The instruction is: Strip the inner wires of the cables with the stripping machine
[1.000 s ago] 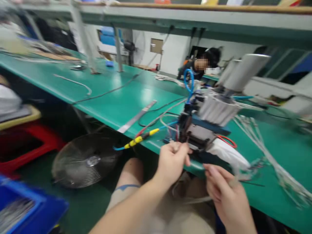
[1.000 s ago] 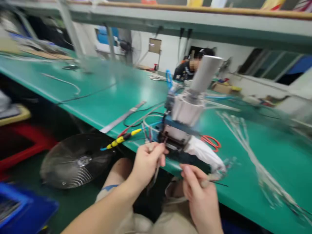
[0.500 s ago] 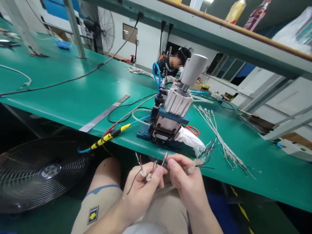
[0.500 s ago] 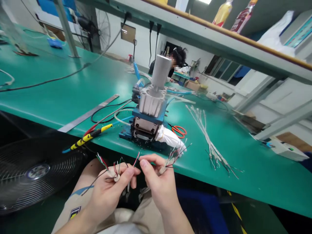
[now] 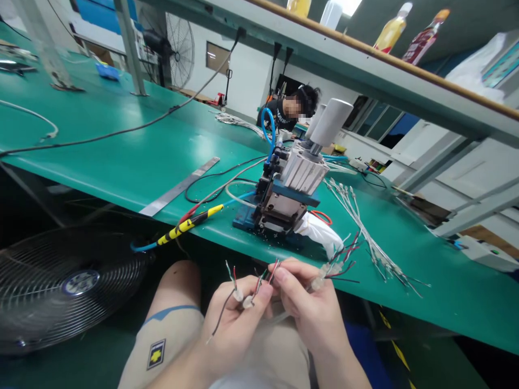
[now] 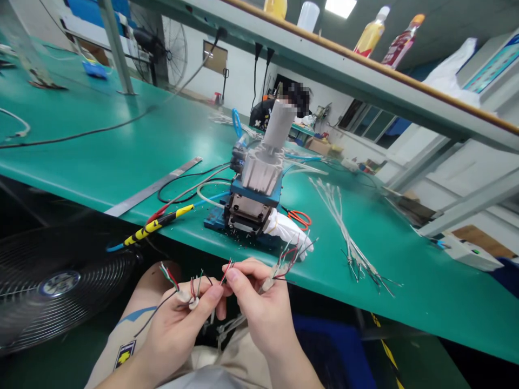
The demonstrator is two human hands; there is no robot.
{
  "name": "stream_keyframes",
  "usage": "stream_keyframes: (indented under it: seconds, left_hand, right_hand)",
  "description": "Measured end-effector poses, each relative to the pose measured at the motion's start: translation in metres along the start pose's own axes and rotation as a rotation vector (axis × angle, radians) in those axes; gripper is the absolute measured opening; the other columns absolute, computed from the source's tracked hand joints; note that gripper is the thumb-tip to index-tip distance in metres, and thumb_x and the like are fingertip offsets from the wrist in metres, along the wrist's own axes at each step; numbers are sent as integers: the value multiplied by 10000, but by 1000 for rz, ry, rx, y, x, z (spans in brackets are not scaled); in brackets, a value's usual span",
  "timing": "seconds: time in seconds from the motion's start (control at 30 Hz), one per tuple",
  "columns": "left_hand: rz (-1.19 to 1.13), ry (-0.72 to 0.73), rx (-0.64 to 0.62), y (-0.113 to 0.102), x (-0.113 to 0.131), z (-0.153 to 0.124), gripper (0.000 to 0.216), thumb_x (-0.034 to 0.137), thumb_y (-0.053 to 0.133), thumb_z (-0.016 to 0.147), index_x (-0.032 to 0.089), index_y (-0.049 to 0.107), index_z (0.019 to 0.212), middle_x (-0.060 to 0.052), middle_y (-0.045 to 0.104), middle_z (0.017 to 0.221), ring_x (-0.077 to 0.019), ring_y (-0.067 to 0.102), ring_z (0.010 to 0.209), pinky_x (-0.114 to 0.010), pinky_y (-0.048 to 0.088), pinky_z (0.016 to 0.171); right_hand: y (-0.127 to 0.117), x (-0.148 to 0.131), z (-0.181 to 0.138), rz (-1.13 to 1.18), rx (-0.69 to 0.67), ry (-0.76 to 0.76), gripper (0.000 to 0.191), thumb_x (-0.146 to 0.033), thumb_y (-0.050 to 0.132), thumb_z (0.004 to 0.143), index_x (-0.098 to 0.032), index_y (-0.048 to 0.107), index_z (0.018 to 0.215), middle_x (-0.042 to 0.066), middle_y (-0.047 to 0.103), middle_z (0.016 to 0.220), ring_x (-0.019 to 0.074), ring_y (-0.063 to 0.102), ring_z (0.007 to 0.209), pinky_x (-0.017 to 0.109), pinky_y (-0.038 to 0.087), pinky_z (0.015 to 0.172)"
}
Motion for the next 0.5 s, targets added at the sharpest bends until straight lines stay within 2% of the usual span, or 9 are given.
stream_keyframes:
  seconds: [0.1,0.27,0.37,0.5]
  left_hand:
    - [-7,-18,-7,0,-5,-1,438,415,513,1006,164,590,655,-26,592,652,-147,550,669,-263,425,676]
    - [-38,-83,-31,2,-11,0,451,456,536,991,164,596,652,-18,583,649,-142,540,671,-260,418,691]
    - [-171,-165,-68,6,-14,4,477,525,578,951,160,579,645,-13,580,625,-122,497,622,-238,386,620]
    - [-338,-281,-176,13,-20,9,532,640,561,911,149,615,714,-1,566,522,-76,308,470,-218,223,472]
  right_hand:
    - [0,2,-1,-28,-2,-4,104,-285,757,879,-206,819,854,17,631,722,8,319,412,158,237,348]
    - [-1,2,0,-6,13,7,81,-276,787,844,-207,806,806,22,645,737,51,467,457,163,329,378]
    - [-2,-1,2,-53,39,-14,96,-267,786,841,-199,786,773,3,620,686,64,492,472,168,378,410]
    - [-3,-4,3,-84,58,-56,97,-256,765,859,-198,774,782,-13,578,646,90,545,523,183,422,465]
Point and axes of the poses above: each hand's wrist, its own z-axis towards the middle knuckle, its own y-axis out of the palm, x = y × z, the point moved 6 cm from there along z, towards the middle knuckle
